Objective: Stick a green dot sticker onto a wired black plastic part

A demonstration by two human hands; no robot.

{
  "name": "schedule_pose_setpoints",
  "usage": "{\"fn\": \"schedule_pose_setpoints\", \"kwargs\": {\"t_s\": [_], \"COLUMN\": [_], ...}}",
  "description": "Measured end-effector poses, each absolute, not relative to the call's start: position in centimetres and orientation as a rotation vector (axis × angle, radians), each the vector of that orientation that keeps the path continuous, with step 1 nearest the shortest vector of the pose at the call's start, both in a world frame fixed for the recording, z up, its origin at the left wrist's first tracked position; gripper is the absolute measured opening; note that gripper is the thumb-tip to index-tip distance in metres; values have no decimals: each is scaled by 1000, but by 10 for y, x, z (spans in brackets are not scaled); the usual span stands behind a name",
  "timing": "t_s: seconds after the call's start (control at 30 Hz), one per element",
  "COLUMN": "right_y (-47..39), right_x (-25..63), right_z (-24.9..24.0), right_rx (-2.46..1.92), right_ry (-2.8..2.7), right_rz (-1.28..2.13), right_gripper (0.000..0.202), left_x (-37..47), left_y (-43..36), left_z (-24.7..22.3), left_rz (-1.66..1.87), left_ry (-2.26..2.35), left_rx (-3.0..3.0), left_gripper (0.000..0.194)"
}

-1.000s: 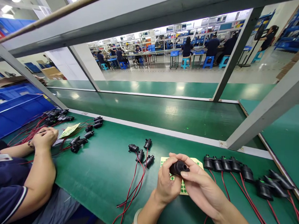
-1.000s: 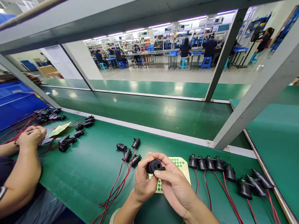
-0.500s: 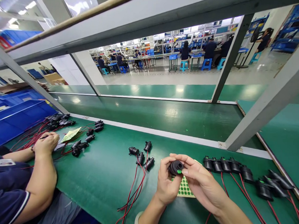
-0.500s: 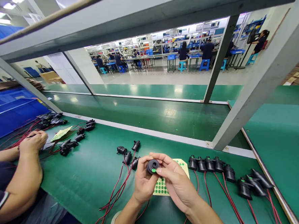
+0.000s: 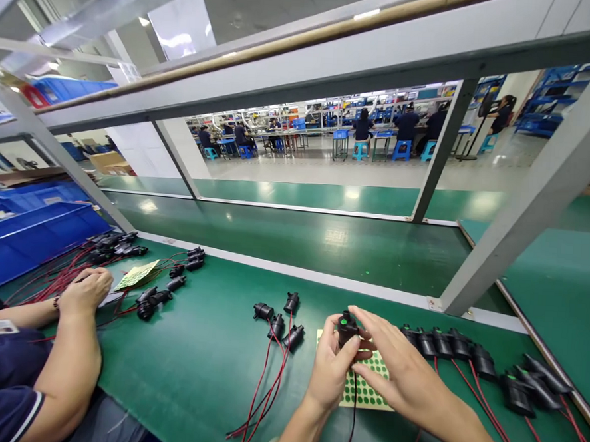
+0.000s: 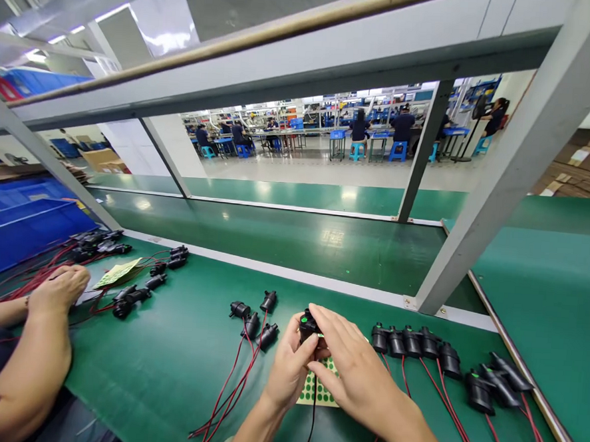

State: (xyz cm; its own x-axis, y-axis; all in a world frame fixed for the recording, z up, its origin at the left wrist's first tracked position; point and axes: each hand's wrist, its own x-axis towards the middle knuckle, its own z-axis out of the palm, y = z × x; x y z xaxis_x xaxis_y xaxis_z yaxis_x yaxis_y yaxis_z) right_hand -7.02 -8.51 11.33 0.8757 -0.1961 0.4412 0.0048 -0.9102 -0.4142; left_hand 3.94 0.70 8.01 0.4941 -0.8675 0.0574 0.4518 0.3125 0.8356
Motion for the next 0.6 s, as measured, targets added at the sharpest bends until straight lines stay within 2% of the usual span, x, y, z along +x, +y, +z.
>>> {"fn": "schedule_pose_setpoints", "kwargs": {"t_s": [0.23, 0.6], "right_y": [-90, -85], "right_x": [-60, -60], "right_z": [104, 104], "right_rx": [-2628, -2582], "right_ry": [143, 145], "right_rz": [-689, -656], "right_gripper": [72, 70], "left_x": [36, 38], "left_y": [7, 3], "left_z": [81, 81], "left_rz": [-1006, -1012], "left_ry": [-602, -252], "left_rx": [803, 771], "left_gripper": [36, 43]}}
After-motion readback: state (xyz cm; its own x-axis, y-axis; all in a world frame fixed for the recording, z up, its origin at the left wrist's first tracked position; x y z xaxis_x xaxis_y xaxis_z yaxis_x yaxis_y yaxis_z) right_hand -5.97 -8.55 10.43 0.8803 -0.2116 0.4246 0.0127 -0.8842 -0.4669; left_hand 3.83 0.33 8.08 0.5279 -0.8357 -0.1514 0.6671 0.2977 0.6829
